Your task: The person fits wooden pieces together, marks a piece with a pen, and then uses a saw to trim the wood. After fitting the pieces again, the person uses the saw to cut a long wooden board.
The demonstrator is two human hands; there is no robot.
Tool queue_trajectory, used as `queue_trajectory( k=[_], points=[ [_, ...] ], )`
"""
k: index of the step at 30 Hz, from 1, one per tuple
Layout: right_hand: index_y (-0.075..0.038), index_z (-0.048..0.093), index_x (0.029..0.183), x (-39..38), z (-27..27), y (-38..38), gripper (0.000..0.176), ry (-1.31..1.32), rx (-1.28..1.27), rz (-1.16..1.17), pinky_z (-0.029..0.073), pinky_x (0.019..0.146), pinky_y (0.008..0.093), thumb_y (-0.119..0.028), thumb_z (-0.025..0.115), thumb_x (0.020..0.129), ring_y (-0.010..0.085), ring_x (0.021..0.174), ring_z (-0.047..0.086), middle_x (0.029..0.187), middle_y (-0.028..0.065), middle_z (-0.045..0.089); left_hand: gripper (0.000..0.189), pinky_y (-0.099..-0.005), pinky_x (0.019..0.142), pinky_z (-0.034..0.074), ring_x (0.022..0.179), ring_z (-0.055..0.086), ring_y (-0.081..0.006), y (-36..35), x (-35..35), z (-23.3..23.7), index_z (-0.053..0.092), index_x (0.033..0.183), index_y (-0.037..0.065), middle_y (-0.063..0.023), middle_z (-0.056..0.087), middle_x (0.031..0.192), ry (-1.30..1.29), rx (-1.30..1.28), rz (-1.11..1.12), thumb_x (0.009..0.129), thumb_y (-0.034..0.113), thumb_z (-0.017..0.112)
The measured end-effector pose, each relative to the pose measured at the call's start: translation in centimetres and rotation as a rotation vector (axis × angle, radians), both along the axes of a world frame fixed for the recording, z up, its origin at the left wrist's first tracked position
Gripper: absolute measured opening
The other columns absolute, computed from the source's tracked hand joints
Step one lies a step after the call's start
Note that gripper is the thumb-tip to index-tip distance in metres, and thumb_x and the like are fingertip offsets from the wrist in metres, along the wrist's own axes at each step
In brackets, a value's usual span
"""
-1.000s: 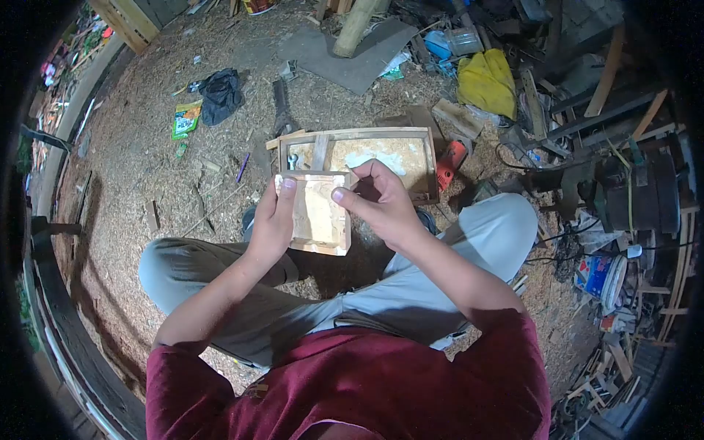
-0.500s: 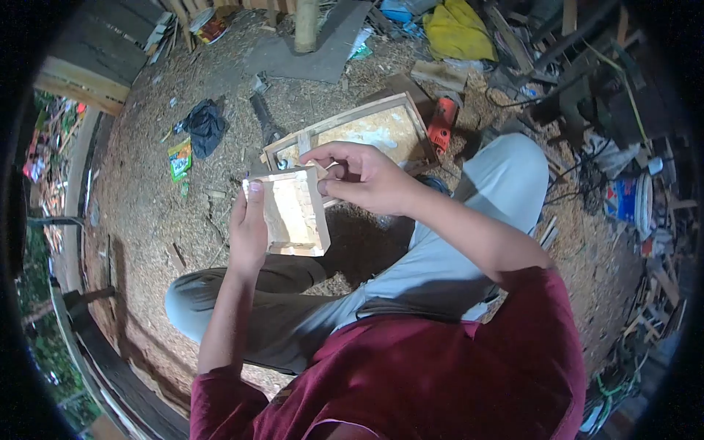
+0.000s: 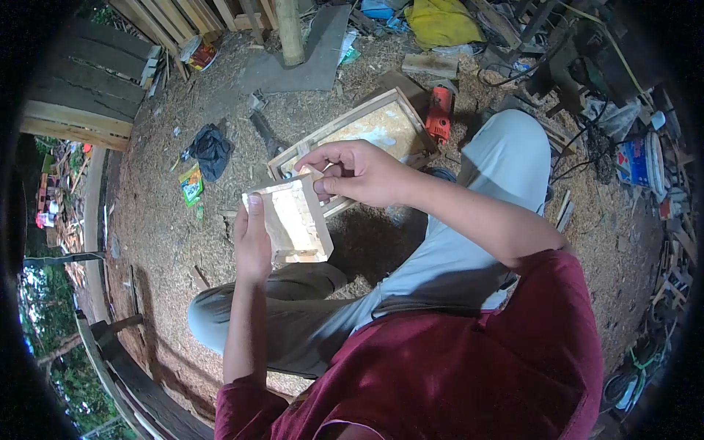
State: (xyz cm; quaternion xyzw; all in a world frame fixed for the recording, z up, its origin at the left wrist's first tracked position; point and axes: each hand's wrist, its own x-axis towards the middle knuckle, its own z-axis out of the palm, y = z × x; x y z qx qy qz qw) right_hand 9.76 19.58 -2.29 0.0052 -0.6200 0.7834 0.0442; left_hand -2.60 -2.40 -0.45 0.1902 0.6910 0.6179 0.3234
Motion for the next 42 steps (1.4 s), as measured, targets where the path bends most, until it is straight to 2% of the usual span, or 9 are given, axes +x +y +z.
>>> queue_trajectory(
  k=[18, 33, 36, 39, 42],
  points=[
    [-0.004, 0.058, 0.140, 1.0, 1.0, 0.7, 0.039, -0.028, -0.038, -0.023, 0.059, 0.091, 0.0292, -0.009, 0.064, 0.102, 0.0098, 0.097, 0.068, 0.114, 0.0036, 0.070, 0.040, -0.0312, 0.093, 0.052, 0.106, 0.063, -0.0146, 0.5, 0.7, 1.0, 0.052, 0.135, -0.003, -0.0117, 0.066, 0.120, 0.064, -0.053, -0.026, 0.114, 0.029, 0.039],
    [-0.002, 0.057, 0.139, 0.8, 0.3, 0.4, 0.038, -0.009, -0.064, 0.002, 0.058, 0.095, 0.0311, -0.002, 0.061, 0.101, 0.0116, 0.103, 0.066, 0.117, 0.0048, 0.067, 0.039, -0.0310, 0.092, 0.053, 0.106, 0.064, -0.0144, 0.5, 1.0, 0.8, 0.051, 0.135, -0.002, -0.0116, 0.066, 0.119, 0.065, -0.055, -0.003, 0.114, 0.028, 0.039],
    [-0.001, 0.057, 0.139, 0.9, 0.3, 0.0, 0.038, -0.030, -0.074, -0.006, 0.058, 0.092, 0.0298, -0.001, 0.060, 0.101, 0.0109, 0.103, 0.065, 0.117, 0.0049, 0.066, 0.047, -0.0318, 0.092, 0.052, 0.106, 0.064, -0.0164, 0.4, 1.1, 0.0, 0.053, 0.133, -0.004, -0.0133, 0.066, 0.118, 0.071, -0.018, 0.003, 0.112, 0.037, 0.041],
    [-0.001, 0.057, 0.139, 0.8, 0.0, 0.0, 0.038, -0.014, -0.079, 0.009, 0.057, 0.089, 0.0286, 0.001, 0.059, 0.101, 0.0098, 0.102, 0.064, 0.117, 0.0047, 0.066, 0.038, -0.0304, 0.089, 0.053, 0.102, 0.065, -0.0137, 0.6, 1.4, 0.6, 0.055, 0.131, -0.002, -0.0119, 0.067, 0.117, 0.056, -0.040, 0.030, 0.114, 0.029, 0.040],
    [-0.001, 0.057, 0.139, 0.8, 0.4, -0.1, 0.039, -0.033, -0.090, 0.006, 0.057, 0.088, 0.0283, 0.001, 0.060, 0.100, 0.0089, 0.098, 0.064, 0.115, 0.0040, 0.066, 0.039, -0.0299, 0.089, 0.054, 0.101, 0.065, -0.0135, 0.6, 1.4, 0.8, 0.054, 0.131, -0.002, -0.0116, 0.067, 0.116, 0.037, -0.040, 0.031, 0.114, 0.029, 0.040]
  ],
)
